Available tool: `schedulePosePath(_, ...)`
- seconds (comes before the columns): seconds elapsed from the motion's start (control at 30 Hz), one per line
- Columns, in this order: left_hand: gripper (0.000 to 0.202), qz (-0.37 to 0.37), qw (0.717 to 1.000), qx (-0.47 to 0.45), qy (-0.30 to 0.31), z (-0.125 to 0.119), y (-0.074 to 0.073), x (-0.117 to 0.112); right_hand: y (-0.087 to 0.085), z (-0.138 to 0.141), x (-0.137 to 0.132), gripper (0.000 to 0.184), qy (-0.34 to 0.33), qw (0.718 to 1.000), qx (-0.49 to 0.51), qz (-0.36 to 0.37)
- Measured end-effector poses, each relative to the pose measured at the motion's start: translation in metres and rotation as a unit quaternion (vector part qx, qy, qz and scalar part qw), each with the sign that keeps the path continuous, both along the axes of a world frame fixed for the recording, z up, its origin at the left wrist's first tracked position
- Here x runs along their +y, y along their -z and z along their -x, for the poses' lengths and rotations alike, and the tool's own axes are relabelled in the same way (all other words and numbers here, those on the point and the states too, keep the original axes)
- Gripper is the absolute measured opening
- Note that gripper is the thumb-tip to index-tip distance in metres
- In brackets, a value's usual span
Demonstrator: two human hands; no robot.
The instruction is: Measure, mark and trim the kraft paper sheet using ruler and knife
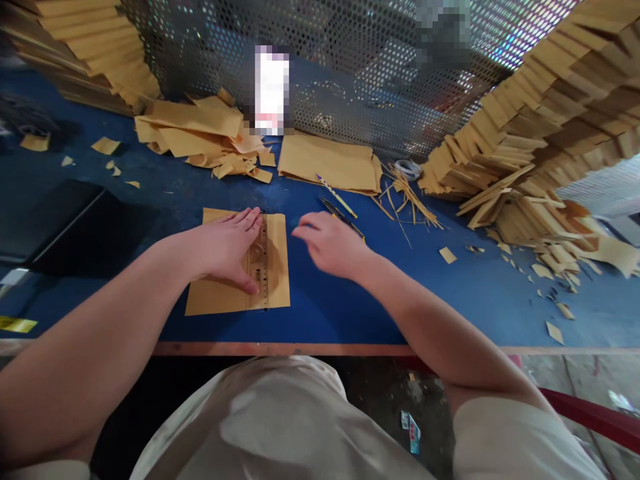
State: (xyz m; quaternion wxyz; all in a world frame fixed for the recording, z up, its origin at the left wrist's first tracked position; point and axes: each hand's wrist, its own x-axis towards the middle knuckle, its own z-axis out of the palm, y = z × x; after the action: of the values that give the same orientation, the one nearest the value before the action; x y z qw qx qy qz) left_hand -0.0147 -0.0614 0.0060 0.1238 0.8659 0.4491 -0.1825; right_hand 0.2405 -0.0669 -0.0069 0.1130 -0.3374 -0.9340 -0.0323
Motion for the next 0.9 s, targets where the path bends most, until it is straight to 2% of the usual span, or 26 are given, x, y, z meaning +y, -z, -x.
schedulePosePath(0.07,0.156,-0.004,1.0,-0.002,0.004,0.001,0.001,0.0,0.003,0.016,-0.011,0.031,-0.118,0.993,0.003,0.008)
schedulePosePath(0.17,0.157,-0.004,1.0,-0.014,0.009,0.002,0.002,0.001,0.011,0.031,-0.022,0.021,-0.177,0.984,0.02,0.003)
schedulePosePath(0.37,0.157,-0.005,0.999,-0.036,0.006,0.004,0.005,0.002,0.018,0.03,-0.02,0.02,-0.198,0.978,0.055,0.033)
schedulePosePath(0.6,0.159,-0.001,0.999,-0.03,0.013,0.004,0.006,0.002,0.023,0.029,-0.017,0.022,-0.216,0.975,0.051,0.02)
schedulePosePath(0.9,0.157,-0.002,0.999,-0.027,0.017,0.004,0.004,0.002,0.025,0.024,-0.017,0.023,-0.171,0.983,0.053,-0.041)
